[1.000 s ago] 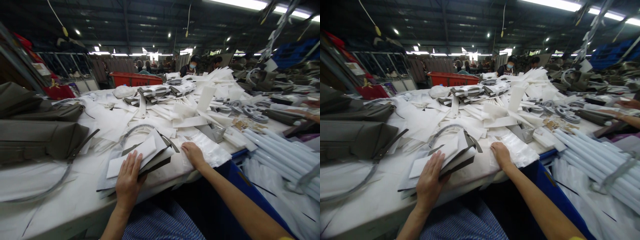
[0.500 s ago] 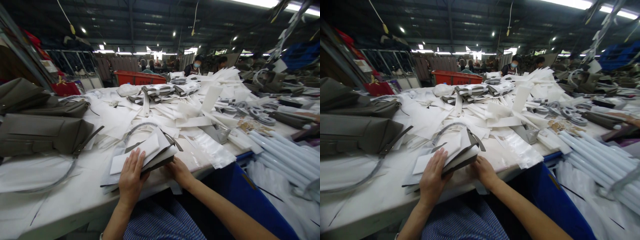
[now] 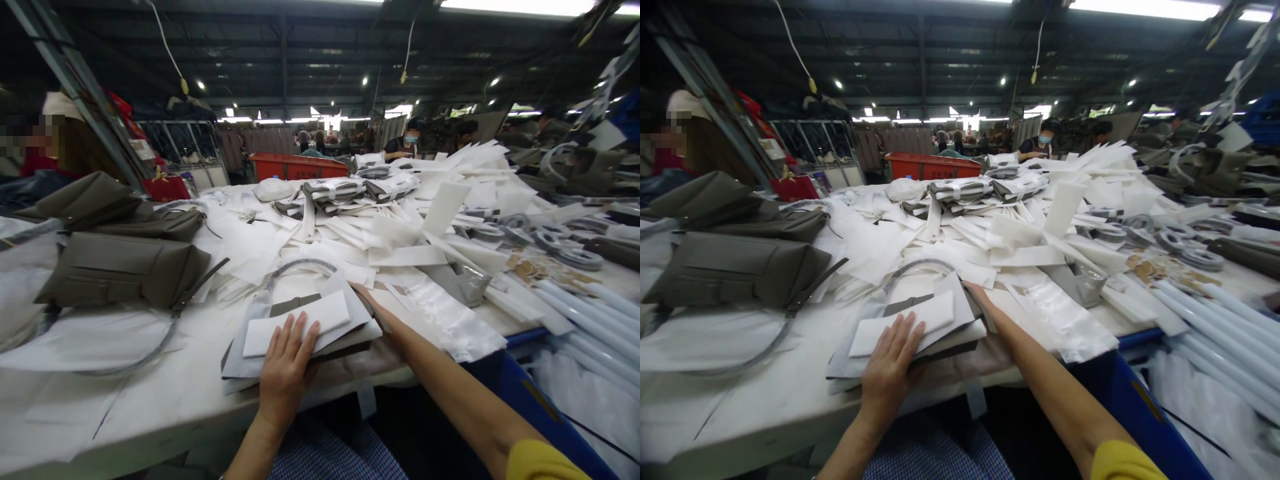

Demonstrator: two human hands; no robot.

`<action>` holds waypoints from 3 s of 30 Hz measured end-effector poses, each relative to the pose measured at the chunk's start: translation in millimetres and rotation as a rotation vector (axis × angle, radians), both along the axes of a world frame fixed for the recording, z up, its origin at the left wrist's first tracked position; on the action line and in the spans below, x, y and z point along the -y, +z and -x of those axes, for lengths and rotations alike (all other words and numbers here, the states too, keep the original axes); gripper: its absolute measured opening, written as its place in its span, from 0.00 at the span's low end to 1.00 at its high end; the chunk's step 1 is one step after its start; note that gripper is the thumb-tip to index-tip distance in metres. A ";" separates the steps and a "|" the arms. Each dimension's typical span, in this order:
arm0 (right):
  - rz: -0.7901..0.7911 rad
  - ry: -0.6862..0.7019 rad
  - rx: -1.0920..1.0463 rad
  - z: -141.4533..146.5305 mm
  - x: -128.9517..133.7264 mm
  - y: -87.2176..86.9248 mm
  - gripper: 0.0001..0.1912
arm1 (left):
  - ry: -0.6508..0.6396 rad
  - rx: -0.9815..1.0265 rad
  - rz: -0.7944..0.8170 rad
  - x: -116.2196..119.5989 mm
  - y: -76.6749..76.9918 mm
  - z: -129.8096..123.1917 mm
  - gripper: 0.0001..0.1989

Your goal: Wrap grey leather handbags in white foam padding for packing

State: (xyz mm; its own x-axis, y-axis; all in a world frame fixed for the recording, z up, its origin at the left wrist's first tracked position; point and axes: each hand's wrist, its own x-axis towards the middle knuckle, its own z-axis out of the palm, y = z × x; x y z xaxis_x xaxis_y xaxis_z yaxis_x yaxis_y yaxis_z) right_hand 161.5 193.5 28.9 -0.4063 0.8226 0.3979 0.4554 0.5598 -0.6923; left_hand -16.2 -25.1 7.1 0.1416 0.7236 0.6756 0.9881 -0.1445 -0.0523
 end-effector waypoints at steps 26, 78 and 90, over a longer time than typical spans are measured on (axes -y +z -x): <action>-0.392 0.563 0.465 -57.4 84.4 0.1 0.32 | 0.004 -0.196 0.306 -1.6 16.1 -41.5 0.29; 0.052 0.338 -0.076 -24.0 54.0 82.2 0.11 | 0.039 -0.045 0.082 -8.4 -8.8 -47.6 0.24; -0.541 0.503 0.122 -72.7 108.5 14.2 0.25 | 0.018 0.038 0.166 -5.5 -7.3 -48.2 0.23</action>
